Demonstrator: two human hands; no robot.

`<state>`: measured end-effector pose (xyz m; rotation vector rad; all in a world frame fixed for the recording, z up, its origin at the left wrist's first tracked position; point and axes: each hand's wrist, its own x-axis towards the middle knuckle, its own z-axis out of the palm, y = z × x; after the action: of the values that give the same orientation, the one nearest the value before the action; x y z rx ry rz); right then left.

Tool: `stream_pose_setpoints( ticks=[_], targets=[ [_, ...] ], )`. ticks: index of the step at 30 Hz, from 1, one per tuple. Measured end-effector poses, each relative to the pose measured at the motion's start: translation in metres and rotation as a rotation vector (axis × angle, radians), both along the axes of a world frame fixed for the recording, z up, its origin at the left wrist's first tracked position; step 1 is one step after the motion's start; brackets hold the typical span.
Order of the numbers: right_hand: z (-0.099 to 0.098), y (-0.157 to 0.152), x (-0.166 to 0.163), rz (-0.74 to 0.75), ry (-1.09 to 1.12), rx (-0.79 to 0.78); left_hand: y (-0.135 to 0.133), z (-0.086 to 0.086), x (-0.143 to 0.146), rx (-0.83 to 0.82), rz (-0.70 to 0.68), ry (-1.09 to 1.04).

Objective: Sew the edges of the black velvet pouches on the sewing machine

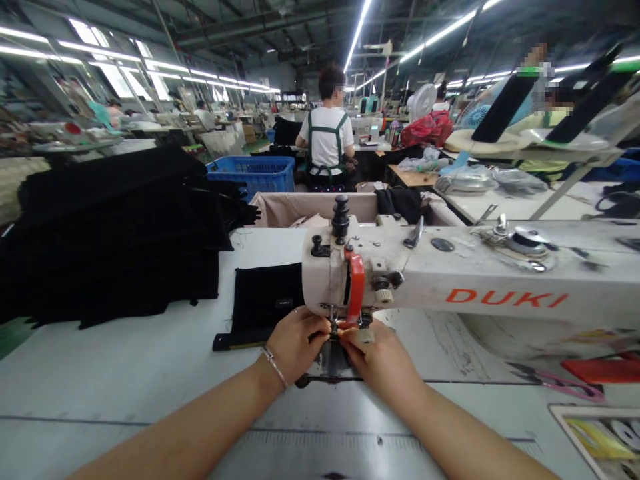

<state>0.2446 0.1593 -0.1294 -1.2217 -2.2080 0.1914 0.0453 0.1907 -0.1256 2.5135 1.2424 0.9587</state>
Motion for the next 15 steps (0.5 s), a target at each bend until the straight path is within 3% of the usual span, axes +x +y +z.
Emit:
stream_pose_setpoints(
  ticks=[8,12,15],
  targets=[
    [0.000,0.000,-0.009,-0.061,-0.078,0.048,0.004,-0.010,-0.007,0.051,-0.043,-0.036],
    [0.000,0.001,-0.009,-0.095,-0.094,0.088,0.018,-0.018,-0.013,0.009,-0.042,0.048],
    [0.006,-0.001,-0.005,-0.094,-0.067,0.113,0.017,-0.013,-0.027,-0.002,-0.041,0.165]
  ],
)
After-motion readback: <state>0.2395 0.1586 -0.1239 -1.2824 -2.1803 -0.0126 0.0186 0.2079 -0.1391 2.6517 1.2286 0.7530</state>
